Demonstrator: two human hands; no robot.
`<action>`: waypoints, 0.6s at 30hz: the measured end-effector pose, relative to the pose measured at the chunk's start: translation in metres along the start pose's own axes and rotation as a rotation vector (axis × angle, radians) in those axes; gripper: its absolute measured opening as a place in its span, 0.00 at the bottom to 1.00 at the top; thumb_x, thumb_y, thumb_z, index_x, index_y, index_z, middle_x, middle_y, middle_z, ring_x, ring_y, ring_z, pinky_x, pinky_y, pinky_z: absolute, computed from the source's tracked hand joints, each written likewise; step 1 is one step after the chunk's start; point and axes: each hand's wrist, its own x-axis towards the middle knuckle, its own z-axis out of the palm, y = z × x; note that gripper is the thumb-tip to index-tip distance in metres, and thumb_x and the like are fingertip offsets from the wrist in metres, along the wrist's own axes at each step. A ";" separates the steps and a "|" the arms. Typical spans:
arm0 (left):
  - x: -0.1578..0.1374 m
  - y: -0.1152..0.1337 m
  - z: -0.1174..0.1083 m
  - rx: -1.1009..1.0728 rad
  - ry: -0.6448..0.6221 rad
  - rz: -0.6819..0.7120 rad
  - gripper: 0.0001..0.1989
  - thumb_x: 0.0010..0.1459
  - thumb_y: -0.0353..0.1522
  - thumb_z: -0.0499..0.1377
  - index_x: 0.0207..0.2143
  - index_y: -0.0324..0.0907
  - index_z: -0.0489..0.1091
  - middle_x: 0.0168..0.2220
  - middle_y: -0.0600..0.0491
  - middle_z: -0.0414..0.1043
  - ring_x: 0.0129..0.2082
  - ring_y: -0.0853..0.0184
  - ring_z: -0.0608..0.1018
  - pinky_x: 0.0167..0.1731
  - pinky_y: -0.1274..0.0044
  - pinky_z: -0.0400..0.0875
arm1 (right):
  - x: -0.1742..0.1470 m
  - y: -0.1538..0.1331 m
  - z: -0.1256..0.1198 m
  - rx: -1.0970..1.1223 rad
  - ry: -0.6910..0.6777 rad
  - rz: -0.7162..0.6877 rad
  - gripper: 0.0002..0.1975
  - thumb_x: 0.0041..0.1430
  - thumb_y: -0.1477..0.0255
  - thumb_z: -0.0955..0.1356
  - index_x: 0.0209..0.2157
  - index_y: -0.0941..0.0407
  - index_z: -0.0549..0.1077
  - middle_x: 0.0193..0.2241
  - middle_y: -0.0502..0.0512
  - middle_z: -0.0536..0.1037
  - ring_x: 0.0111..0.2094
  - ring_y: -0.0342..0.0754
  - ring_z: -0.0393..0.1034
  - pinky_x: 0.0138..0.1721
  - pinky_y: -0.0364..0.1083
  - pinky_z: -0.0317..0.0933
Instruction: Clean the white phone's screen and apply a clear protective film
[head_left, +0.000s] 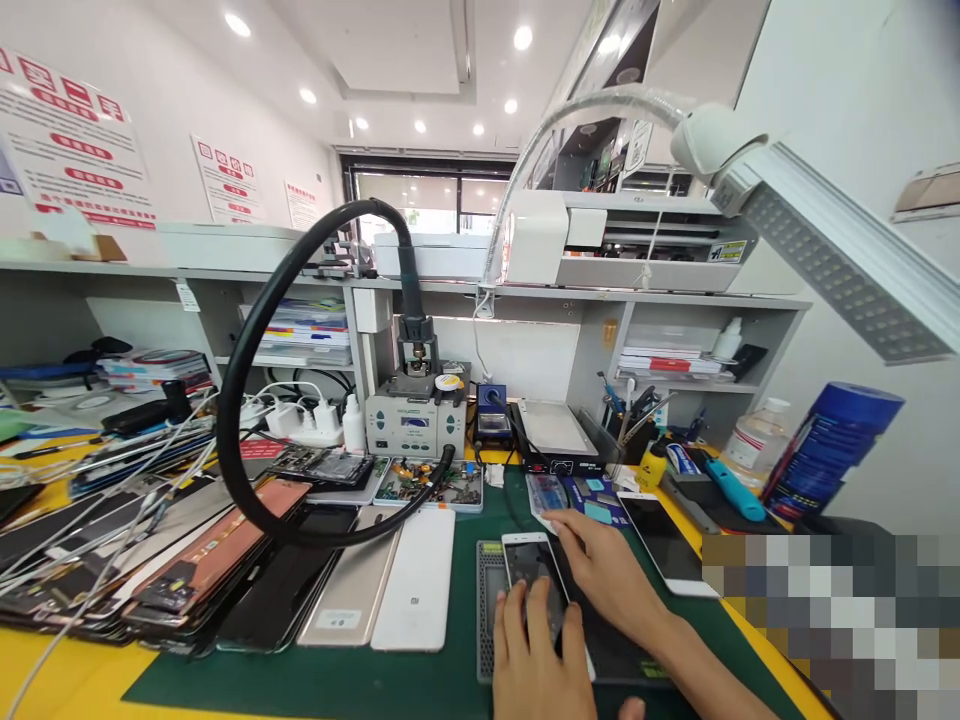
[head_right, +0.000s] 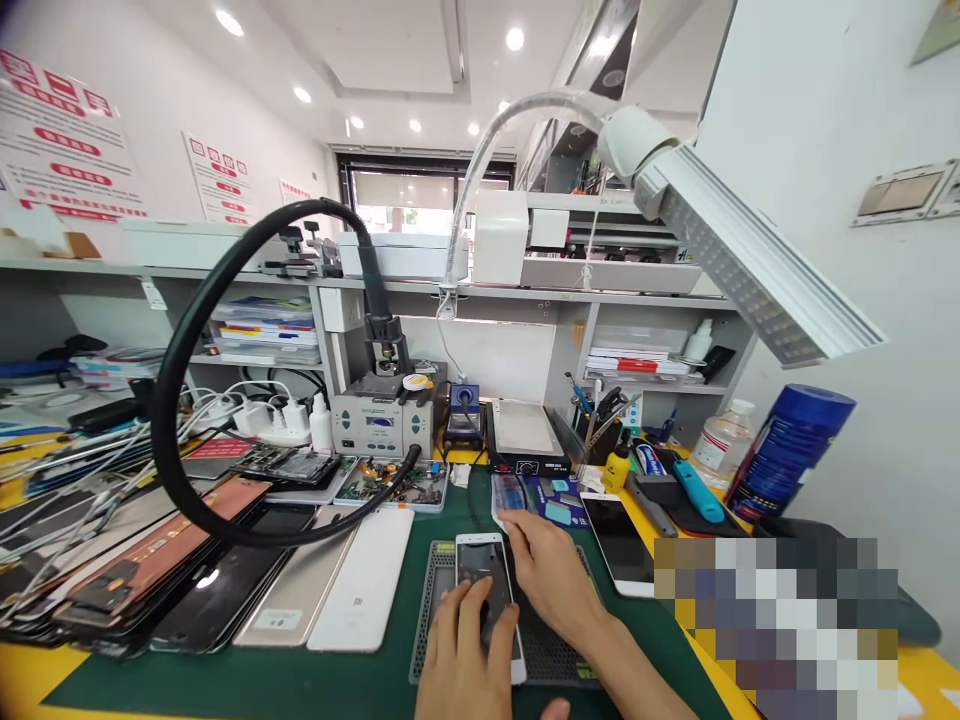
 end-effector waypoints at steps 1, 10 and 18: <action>0.002 0.006 0.005 0.012 -0.020 -0.063 0.25 0.54 0.44 0.63 0.52 0.44 0.74 0.57 0.40 0.72 0.55 0.39 0.72 0.51 0.48 0.72 | -0.003 0.001 0.000 0.002 -0.002 -0.004 0.18 0.72 0.71 0.57 0.48 0.56 0.77 0.47 0.59 0.82 0.47 0.53 0.77 0.49 0.51 0.70; -0.003 0.004 0.016 -0.086 0.117 -0.255 0.26 0.41 0.44 0.69 0.44 0.45 0.79 0.51 0.42 0.75 0.51 0.41 0.72 0.51 0.54 0.67 | -0.055 -0.007 -0.005 0.022 -0.074 -0.109 0.18 0.69 0.74 0.58 0.52 0.51 0.75 0.49 0.55 0.81 0.50 0.53 0.76 0.51 0.53 0.70; 0.009 0.020 0.002 -0.042 0.038 -0.328 0.25 0.49 0.38 0.63 0.50 0.42 0.75 0.53 0.40 0.73 0.51 0.42 0.71 0.51 0.52 0.65 | -0.086 -0.008 -0.014 0.241 0.059 0.184 0.16 0.70 0.62 0.60 0.51 0.48 0.76 0.48 0.53 0.82 0.44 0.49 0.80 0.40 0.41 0.75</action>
